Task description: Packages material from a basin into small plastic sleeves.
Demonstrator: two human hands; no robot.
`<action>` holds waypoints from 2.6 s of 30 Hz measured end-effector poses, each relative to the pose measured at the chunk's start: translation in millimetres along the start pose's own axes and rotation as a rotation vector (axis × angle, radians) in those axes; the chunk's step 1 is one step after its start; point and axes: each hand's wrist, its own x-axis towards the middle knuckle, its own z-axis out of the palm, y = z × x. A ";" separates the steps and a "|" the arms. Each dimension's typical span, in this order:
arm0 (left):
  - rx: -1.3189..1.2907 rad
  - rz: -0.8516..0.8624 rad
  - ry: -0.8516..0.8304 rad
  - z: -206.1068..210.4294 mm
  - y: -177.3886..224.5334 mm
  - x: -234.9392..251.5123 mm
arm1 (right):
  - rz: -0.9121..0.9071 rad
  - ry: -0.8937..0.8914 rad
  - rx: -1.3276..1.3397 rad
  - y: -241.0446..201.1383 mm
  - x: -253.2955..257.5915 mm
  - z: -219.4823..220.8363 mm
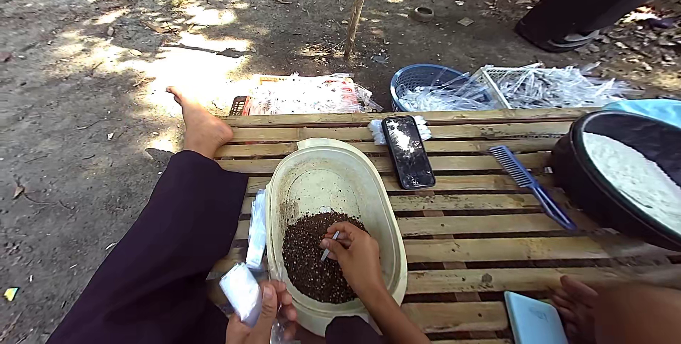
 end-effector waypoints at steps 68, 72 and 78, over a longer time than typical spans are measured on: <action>0.020 0.511 -0.202 18.3 32.3 7.2 | -1.104 -0.114 0.010 -107.2 -46.6 -71.8; 0.251 0.662 -0.437 57.0 50.1 0.1 | -1.092 -0.120 -0.055 -108.7 -50.6 -65.4; 0.341 0.585 -0.455 68.3 53.7 -8.3 | -1.057 0.158 -0.088 -110.1 -46.4 -53.9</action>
